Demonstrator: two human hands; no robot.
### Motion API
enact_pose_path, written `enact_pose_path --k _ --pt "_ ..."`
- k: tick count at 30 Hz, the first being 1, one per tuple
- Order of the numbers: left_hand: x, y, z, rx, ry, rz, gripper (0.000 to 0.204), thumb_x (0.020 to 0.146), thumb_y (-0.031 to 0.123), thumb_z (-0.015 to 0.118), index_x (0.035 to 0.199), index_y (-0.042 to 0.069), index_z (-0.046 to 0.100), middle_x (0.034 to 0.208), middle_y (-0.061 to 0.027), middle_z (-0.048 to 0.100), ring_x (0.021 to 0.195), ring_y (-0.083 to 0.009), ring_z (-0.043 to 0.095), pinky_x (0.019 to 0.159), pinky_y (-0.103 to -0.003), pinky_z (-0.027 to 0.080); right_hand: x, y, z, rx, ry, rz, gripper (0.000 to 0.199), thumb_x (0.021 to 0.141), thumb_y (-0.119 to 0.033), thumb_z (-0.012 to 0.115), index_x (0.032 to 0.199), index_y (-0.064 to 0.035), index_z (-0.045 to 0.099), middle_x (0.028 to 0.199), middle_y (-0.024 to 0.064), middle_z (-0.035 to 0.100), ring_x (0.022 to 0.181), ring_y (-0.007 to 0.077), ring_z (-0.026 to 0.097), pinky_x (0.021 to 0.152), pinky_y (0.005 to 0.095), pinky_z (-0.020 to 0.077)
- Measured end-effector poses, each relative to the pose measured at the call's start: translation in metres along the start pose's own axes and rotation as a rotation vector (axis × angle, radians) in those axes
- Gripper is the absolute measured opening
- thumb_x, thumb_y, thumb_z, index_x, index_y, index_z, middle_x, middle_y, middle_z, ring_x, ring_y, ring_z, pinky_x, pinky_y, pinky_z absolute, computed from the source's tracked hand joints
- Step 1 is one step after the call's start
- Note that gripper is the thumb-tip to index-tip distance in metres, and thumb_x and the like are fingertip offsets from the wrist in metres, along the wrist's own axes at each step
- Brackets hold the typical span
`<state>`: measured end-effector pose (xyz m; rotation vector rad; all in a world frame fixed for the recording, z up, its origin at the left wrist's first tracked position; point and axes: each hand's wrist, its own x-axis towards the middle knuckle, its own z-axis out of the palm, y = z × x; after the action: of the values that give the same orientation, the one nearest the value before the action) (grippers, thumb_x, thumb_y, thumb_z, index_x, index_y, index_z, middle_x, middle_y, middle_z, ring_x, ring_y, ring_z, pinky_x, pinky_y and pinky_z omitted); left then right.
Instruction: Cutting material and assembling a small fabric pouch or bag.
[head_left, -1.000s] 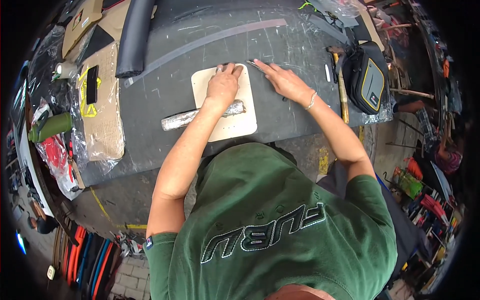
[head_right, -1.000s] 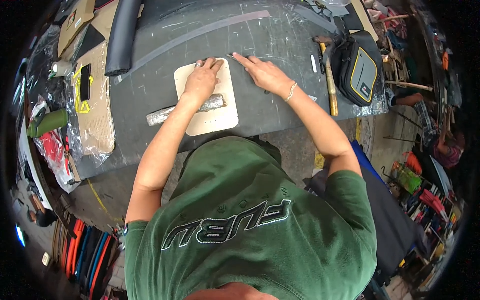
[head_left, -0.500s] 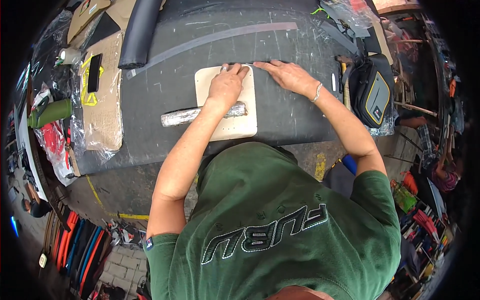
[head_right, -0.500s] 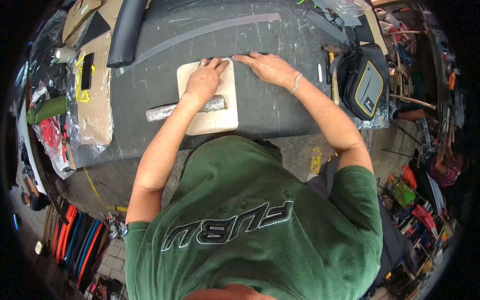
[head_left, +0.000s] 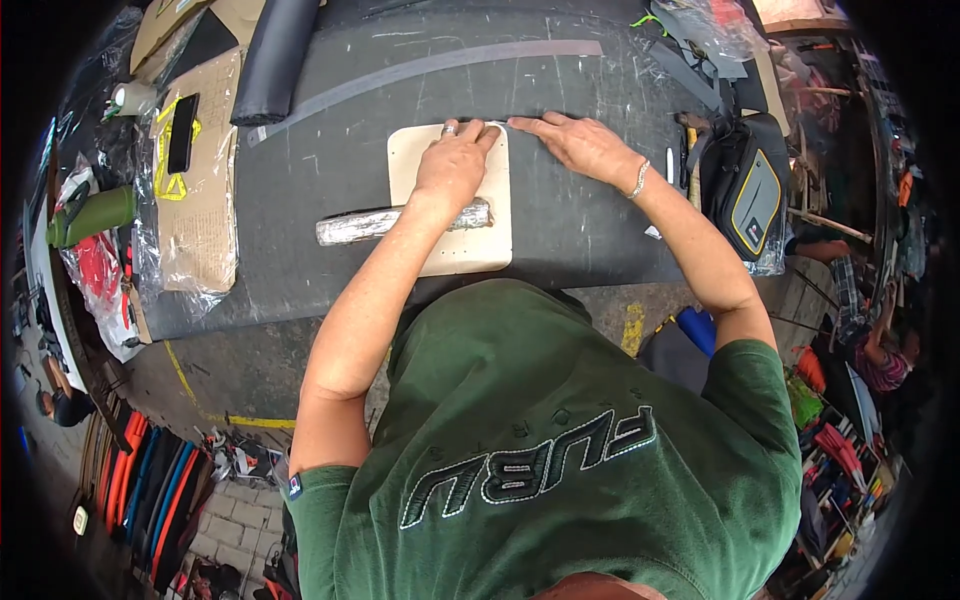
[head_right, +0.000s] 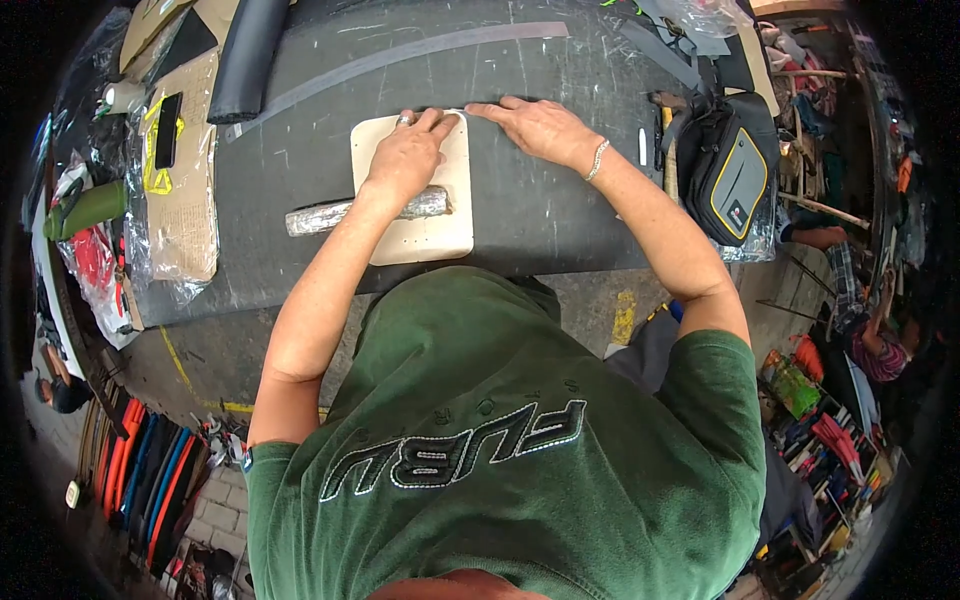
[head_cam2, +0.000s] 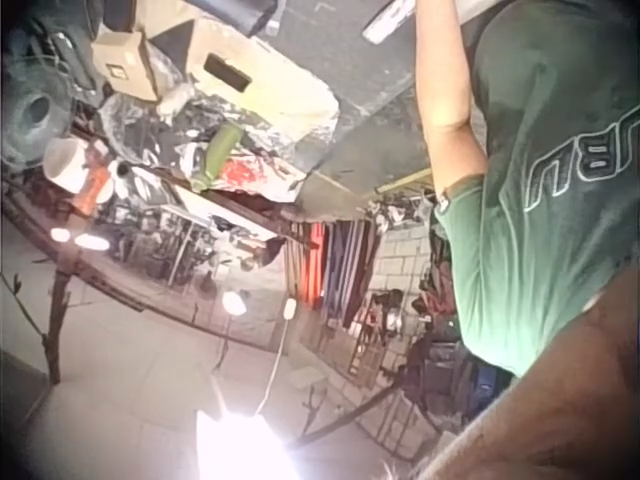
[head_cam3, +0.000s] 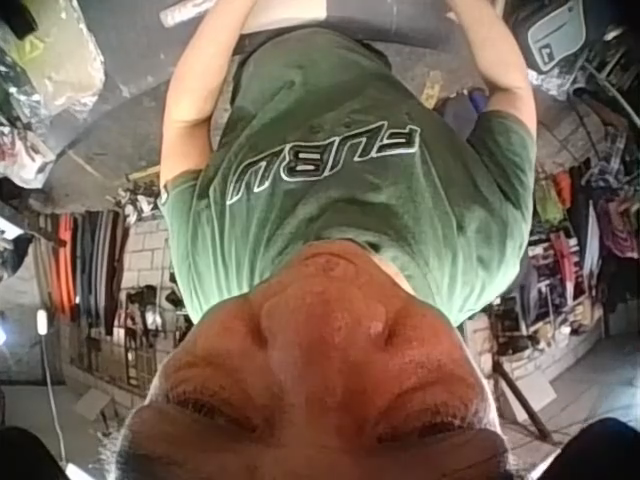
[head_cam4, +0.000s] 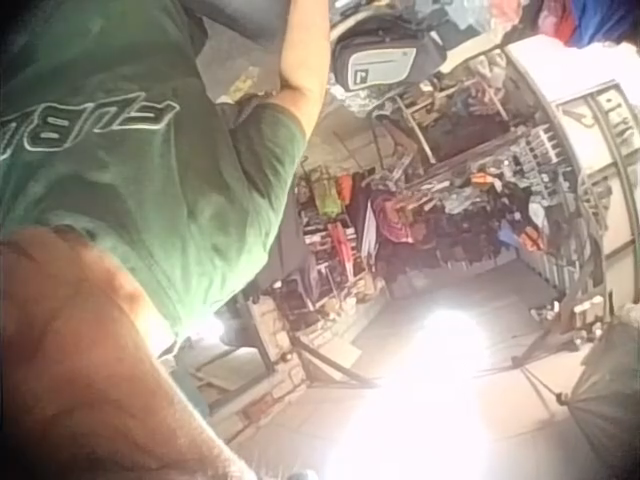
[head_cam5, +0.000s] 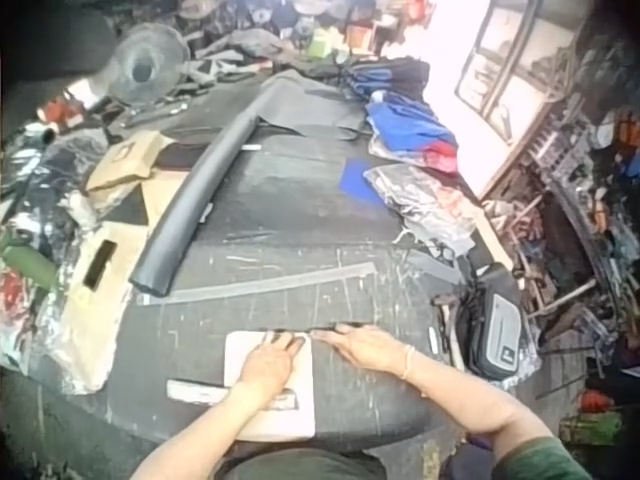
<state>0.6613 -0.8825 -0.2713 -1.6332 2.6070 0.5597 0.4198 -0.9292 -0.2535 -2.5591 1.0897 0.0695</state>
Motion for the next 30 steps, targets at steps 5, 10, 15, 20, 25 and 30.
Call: enact_pose_path --k 5,10,15,20,25,30 --pt "0.001 -0.001 0.000 0.002 -0.011 0.003 0.064 0.088 0.015 0.071 0.147 0.016 0.047 0.141 -0.0054 0.051 0.128 -0.0399 0.054 0.102 -0.041 0.052 -0.001 -0.003 0.004 0.003 0.008 -0.002 0.062 0.096 -0.008 0.055 0.152 -0.0279 0.038 0.104 0.0136 0.061 0.079 0.0360 0.067 0.070 0.0451 0.0582" --pt "0.001 -0.002 -0.001 0.054 -0.016 -0.035 0.062 0.089 0.014 0.070 0.147 0.015 0.047 0.141 -0.0057 0.051 0.129 -0.0393 0.053 0.102 -0.041 0.052 -0.006 -0.013 0.011 0.056 0.051 0.023 0.064 0.095 -0.008 0.056 0.153 -0.0267 0.037 0.108 0.0161 0.062 0.083 0.0380 0.068 0.071 0.0471 0.0586" --pt "0.000 0.000 -0.004 0.022 0.012 0.014 0.060 0.090 0.012 0.067 0.146 0.016 0.047 0.140 -0.0055 0.052 0.127 -0.0379 0.054 0.100 -0.040 0.053 -0.010 -0.024 0.016 0.030 0.037 0.145 0.064 0.095 -0.007 0.056 0.152 -0.0267 0.037 0.108 0.0160 0.062 0.082 0.0387 0.068 0.071 0.0474 0.0591" --pt "-0.001 0.000 -0.007 0.037 0.014 0.026 0.060 0.090 0.011 0.067 0.146 0.017 0.046 0.137 -0.0053 0.053 0.125 -0.0371 0.055 0.099 -0.039 0.054 -0.015 -0.031 0.017 0.053 0.020 0.238 0.060 0.097 -0.009 0.050 0.152 -0.0312 0.038 0.107 0.0160 0.063 0.085 0.0370 0.069 0.077 0.0474 0.0581" --pt "0.002 0.000 -0.006 0.072 0.001 -0.012 0.058 0.089 0.010 0.067 0.144 0.018 0.048 0.133 -0.0055 0.054 0.124 -0.0366 0.056 0.097 -0.039 0.055 -0.018 -0.038 0.020 0.160 0.102 0.211 0.062 0.096 -0.008 0.055 0.152 -0.0273 0.038 0.107 0.0171 0.061 0.080 0.0409 0.067 0.071 0.0494 0.0594" --pt "0.002 0.000 -0.003 0.052 0.034 0.029 0.057 0.089 0.011 0.067 0.143 0.018 0.048 0.132 -0.0046 0.054 0.124 -0.0358 0.056 0.096 -0.039 0.056 -0.020 -0.050 0.024 0.145 0.087 0.330 0.060 0.097 -0.009 0.053 0.152 -0.0273 0.038 0.109 0.0174 0.061 0.081 0.0427 0.067 0.073 0.0510 0.0588"
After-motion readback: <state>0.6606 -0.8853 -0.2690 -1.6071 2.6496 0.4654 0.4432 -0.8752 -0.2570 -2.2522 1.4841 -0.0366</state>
